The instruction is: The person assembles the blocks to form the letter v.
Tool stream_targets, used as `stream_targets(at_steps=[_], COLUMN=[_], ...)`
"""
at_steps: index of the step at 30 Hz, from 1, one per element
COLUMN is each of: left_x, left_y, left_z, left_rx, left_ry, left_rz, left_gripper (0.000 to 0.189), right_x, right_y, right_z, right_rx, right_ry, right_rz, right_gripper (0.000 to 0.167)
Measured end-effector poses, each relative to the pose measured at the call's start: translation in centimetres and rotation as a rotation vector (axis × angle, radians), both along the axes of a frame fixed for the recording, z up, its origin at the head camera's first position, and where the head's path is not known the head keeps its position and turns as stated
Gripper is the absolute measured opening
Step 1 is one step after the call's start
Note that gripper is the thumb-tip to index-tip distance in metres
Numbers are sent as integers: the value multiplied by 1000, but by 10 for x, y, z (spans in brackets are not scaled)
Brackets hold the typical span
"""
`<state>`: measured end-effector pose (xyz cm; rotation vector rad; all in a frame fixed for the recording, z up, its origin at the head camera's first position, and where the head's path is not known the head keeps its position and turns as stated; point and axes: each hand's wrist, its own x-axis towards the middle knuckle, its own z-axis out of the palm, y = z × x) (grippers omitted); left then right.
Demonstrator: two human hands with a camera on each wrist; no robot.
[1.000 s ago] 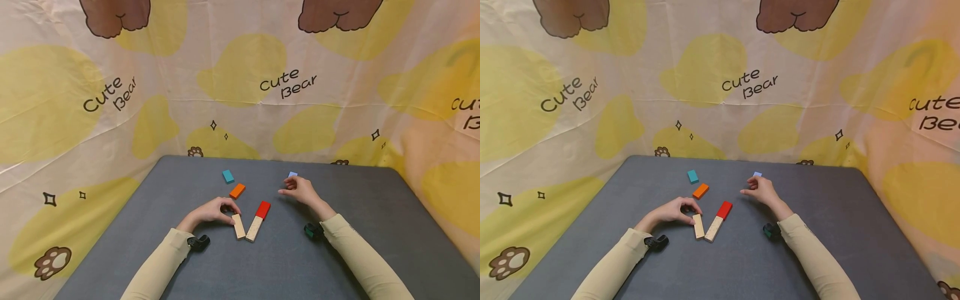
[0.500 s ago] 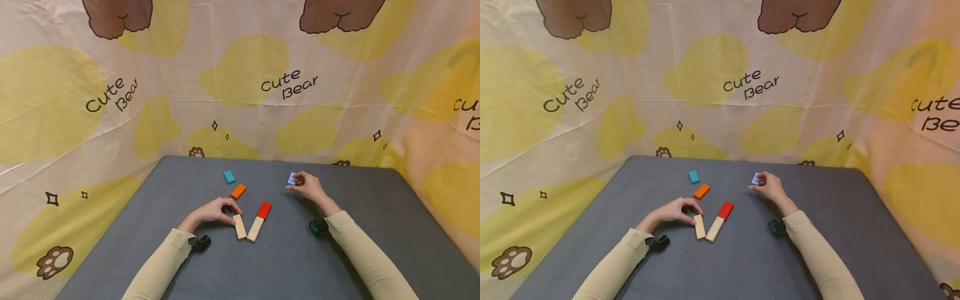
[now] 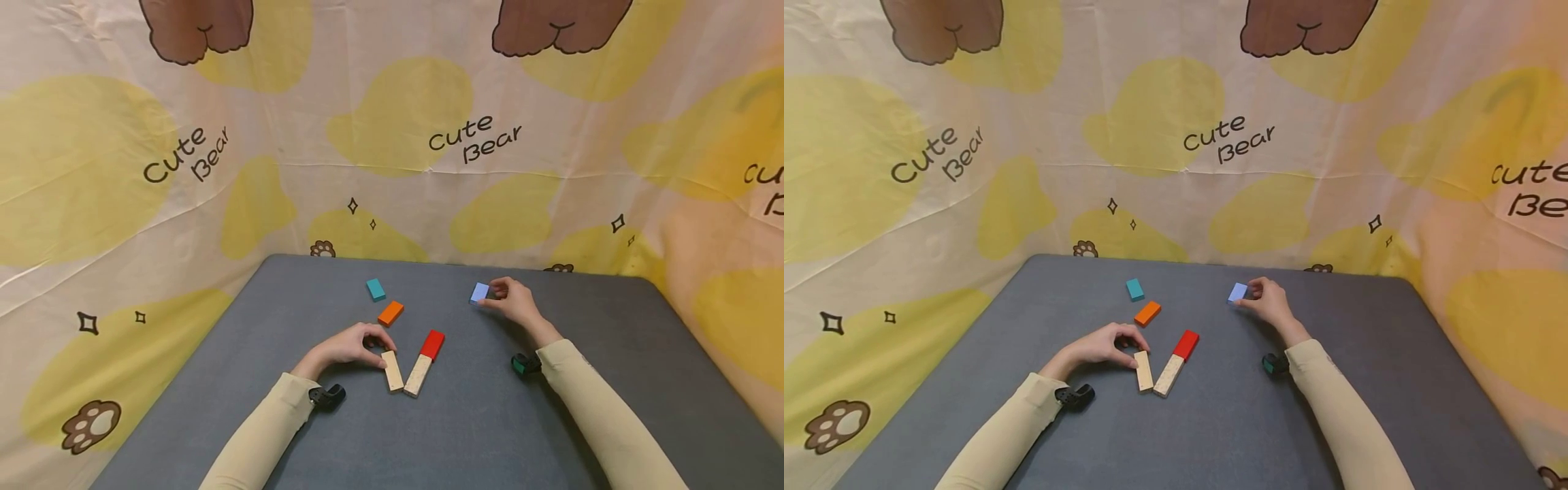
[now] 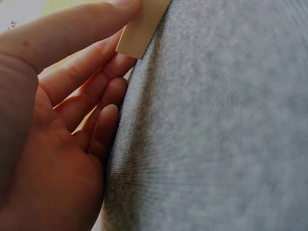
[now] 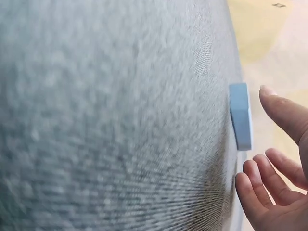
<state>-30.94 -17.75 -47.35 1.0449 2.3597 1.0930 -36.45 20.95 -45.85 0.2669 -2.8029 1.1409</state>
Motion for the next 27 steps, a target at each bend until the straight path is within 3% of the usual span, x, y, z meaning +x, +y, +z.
stream_targets(at_steps=[12,27], left_x=[-2,-1], left_y=[1,1], left_z=[-1,1], left_rx=[-6,-4], left_ry=[-4,-37], left_rz=[1,16], left_gripper=[30,29], right_x=[-8,-13], right_y=[5,3], right_z=[-7,-9], right_rx=[3,25], right_ry=[-53,-38], right_rz=[30,57], right_gripper=[63,64])
